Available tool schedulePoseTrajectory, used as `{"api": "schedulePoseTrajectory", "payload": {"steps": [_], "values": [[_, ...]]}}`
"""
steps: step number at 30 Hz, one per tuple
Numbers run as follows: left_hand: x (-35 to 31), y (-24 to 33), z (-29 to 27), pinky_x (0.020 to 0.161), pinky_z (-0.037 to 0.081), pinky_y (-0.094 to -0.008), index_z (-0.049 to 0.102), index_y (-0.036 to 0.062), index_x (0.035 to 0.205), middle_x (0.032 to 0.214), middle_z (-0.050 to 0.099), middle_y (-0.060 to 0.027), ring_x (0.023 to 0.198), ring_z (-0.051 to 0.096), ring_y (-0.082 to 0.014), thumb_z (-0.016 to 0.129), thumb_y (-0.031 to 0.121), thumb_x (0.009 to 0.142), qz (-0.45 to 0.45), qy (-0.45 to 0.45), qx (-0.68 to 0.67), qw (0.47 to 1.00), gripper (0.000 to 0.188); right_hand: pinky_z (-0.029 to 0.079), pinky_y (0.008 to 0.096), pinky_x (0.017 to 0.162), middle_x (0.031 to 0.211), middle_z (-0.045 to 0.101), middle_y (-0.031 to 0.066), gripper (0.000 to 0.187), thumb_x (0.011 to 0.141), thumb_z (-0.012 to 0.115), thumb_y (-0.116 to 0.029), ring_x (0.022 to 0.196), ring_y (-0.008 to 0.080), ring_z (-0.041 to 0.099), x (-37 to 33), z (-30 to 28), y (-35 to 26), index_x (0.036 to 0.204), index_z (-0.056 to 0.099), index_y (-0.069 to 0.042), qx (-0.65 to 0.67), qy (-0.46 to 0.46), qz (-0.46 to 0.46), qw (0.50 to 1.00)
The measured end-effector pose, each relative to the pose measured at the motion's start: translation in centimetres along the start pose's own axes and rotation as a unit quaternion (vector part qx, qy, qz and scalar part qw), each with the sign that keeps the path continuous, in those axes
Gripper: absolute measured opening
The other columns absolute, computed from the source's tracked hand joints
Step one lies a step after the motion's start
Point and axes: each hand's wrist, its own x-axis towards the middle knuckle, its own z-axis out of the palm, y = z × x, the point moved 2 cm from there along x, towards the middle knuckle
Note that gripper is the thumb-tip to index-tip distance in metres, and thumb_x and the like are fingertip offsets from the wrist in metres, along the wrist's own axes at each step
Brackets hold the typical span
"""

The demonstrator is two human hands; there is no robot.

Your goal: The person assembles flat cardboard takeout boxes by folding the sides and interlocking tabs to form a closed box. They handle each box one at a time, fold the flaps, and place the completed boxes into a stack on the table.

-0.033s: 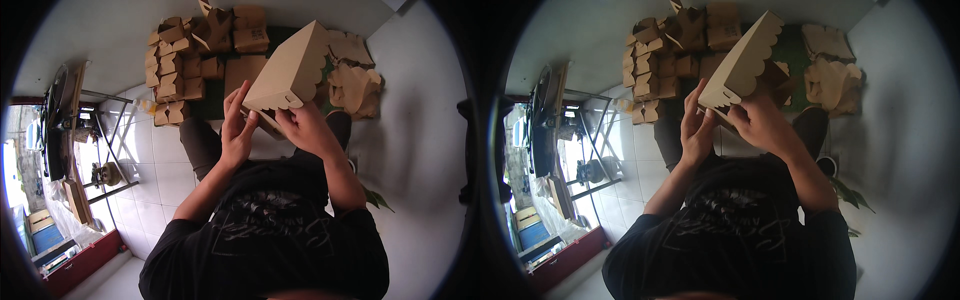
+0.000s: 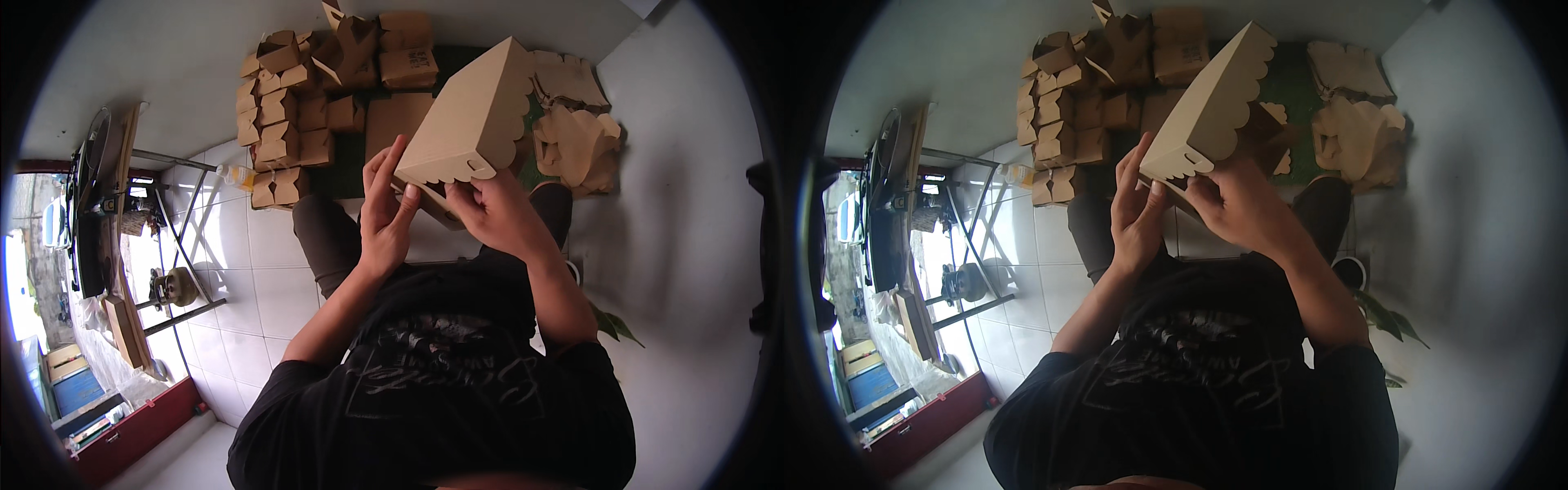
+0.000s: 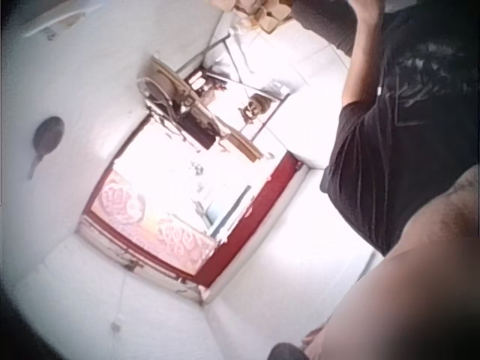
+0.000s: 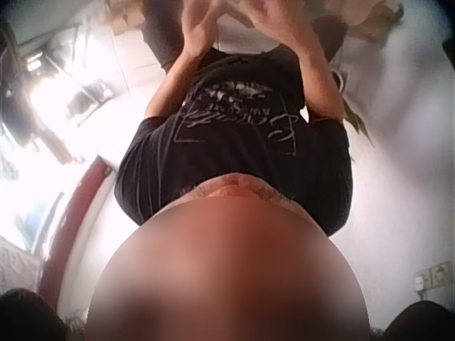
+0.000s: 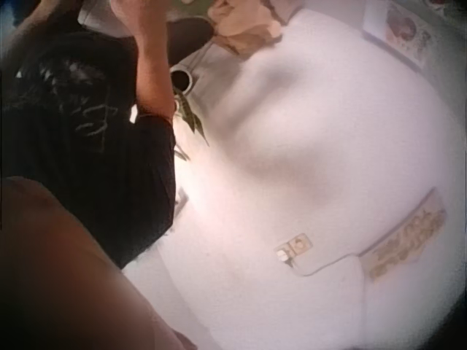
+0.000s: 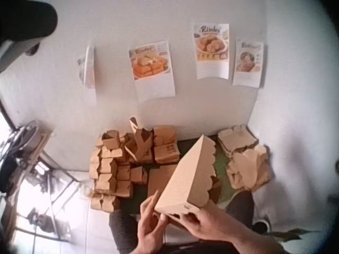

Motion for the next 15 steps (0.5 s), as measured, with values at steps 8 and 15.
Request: {"api": "schedulePoseTrajectory", "payload": {"steps": [8,15], "values": [[-0.9,-0.3,-0.8,0.126,0.046,-0.0427,0.044,0.0068,0.18,0.165,0.039,-0.0164,0.157,0.047,-0.0304,0.07,0.008,0.115,0.096,-0.013,0.158,0.983,0.071,0.067,0.036,0.095,0.121,0.085,0.0132,0.046,0.104,0.092,-0.032,0.111,0.0205,0.084,-0.4,1.9,0.3,0.135,0.078,0.0,0.039,0.034,-0.06,0.997],[-1.8,-0.7,-1.4,0.127,0.046,-0.0451,0.045,-0.0016,0.178,0.166,0.037,-0.0164,0.158,0.047,-0.0295,0.072,0.018,0.112,0.073,-0.049,0.167,0.982,0.073,0.065,0.0412,0.094,0.122,0.087,0.0123,0.034,0.106,0.088,-0.03,0.107,0.031,0.085,-2.0,3.1,1.2,0.13,0.086,-0.005,0.014,0.088,-0.092,0.992]]}}
